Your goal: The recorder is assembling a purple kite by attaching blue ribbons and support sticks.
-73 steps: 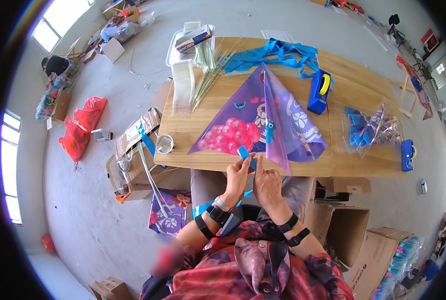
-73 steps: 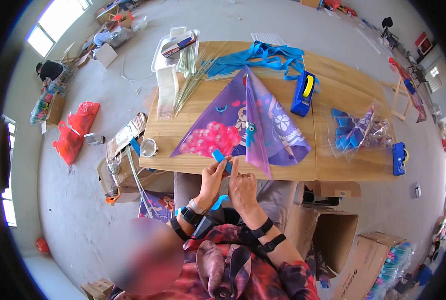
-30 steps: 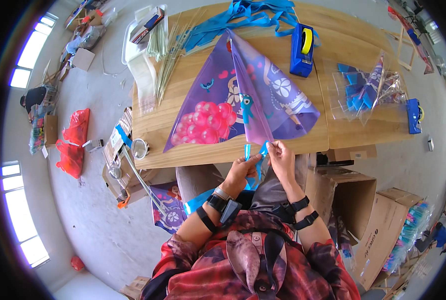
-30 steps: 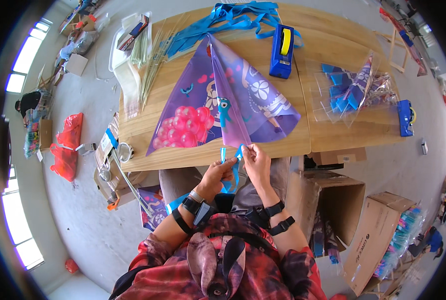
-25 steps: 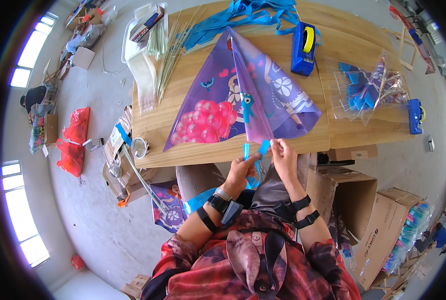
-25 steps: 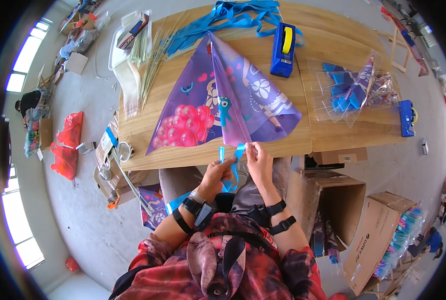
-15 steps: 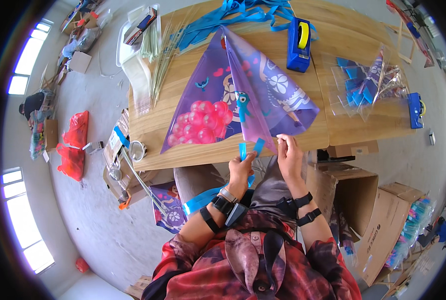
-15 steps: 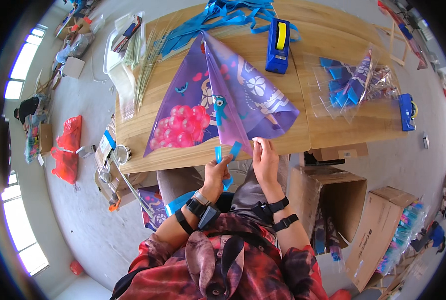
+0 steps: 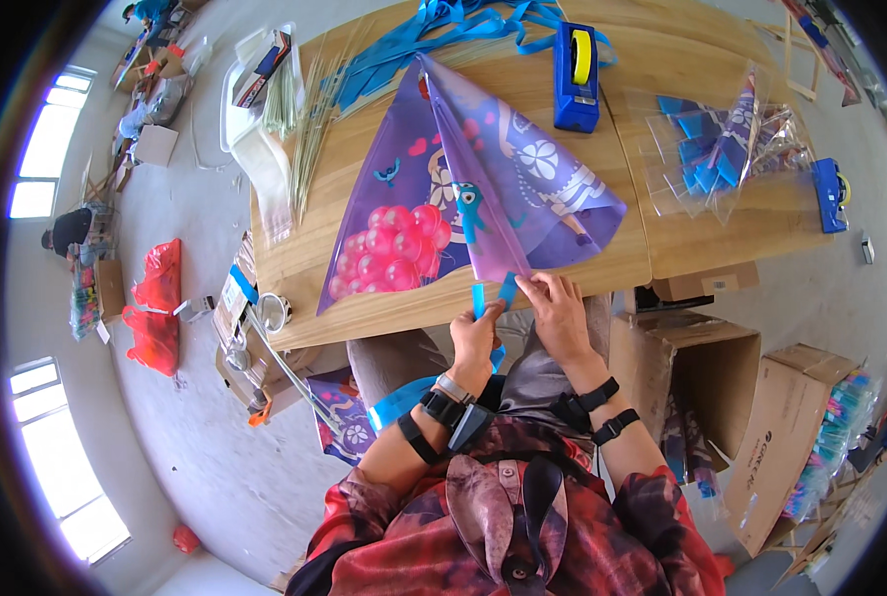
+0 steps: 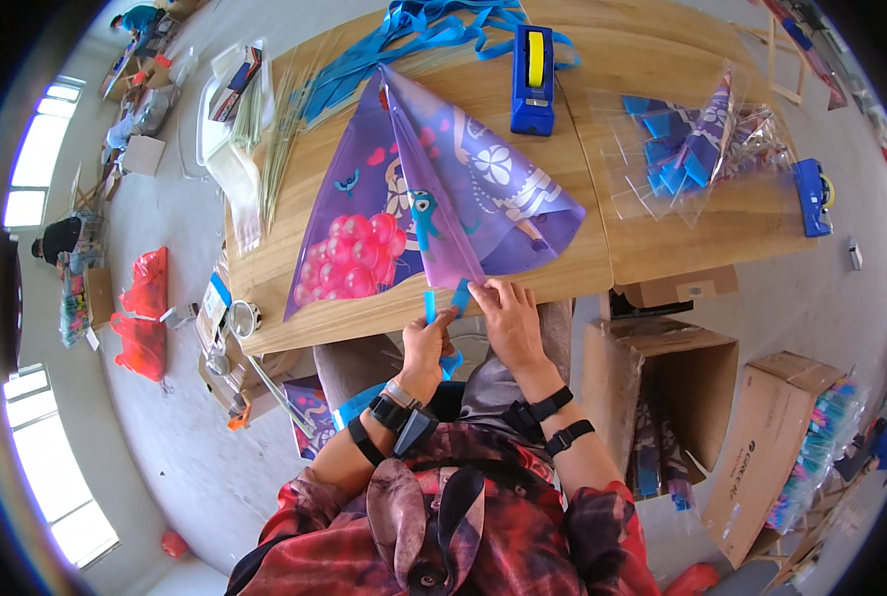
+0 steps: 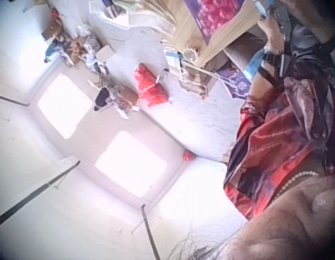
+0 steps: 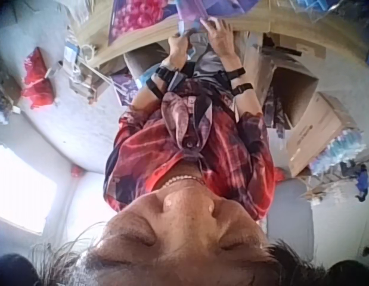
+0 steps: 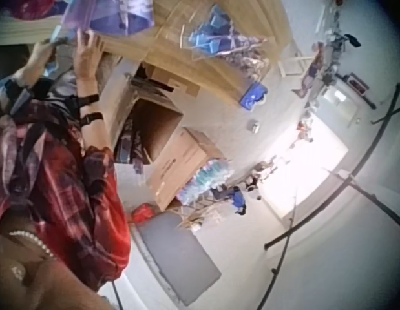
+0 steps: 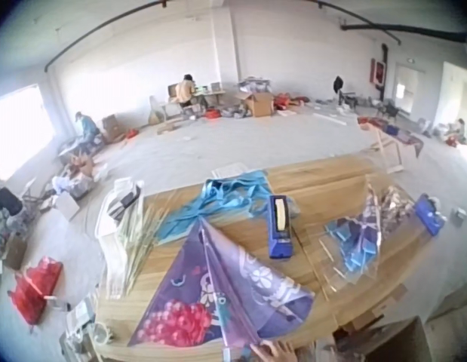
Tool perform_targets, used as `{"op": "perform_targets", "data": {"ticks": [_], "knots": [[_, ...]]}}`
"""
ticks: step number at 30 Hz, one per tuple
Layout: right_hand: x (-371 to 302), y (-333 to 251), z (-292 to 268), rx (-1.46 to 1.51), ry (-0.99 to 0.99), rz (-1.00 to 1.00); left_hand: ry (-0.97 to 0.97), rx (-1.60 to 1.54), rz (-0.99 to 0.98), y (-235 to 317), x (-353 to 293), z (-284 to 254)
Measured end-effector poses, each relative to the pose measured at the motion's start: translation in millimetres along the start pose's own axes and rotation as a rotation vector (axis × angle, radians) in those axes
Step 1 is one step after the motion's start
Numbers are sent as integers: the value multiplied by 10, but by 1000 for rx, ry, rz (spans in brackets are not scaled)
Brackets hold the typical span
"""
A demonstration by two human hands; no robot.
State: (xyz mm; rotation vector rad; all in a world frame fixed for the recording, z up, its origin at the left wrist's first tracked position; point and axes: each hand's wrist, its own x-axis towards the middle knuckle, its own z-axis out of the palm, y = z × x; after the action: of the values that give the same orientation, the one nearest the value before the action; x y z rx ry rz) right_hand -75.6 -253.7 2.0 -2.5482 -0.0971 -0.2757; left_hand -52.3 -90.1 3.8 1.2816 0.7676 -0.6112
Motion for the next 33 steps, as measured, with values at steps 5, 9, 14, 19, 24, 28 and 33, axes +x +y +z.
{"op": "perform_targets", "data": {"ticks": [5, 9, 14, 19, 24, 28, 33], "knots": [[-25, -9, -5, -80, -4, -52, 24, 119, 11, 30, -14, -59], [-25, -2, -27, -87, -15, -77, 112, 697, 615, 95, -131, -216], [-38, 32, -49, -95, -18, -94, -142, 1153, 1114, 269, -99, -348], [-32, 23, -51, -86, -7, -97, -376, 1366, 1230, 377, -25, -331], [-26, 26, -52, -74, -38, -95, -404, 1480, 1082, 354, 58, -390], [-20, 55, -20, -28, -34, -46, -409, 1482, 1104, 362, 66, -388], [9, 65, -32, 60, -15, 19, -405, 1472, 1097, 353, 65, -381]]}}
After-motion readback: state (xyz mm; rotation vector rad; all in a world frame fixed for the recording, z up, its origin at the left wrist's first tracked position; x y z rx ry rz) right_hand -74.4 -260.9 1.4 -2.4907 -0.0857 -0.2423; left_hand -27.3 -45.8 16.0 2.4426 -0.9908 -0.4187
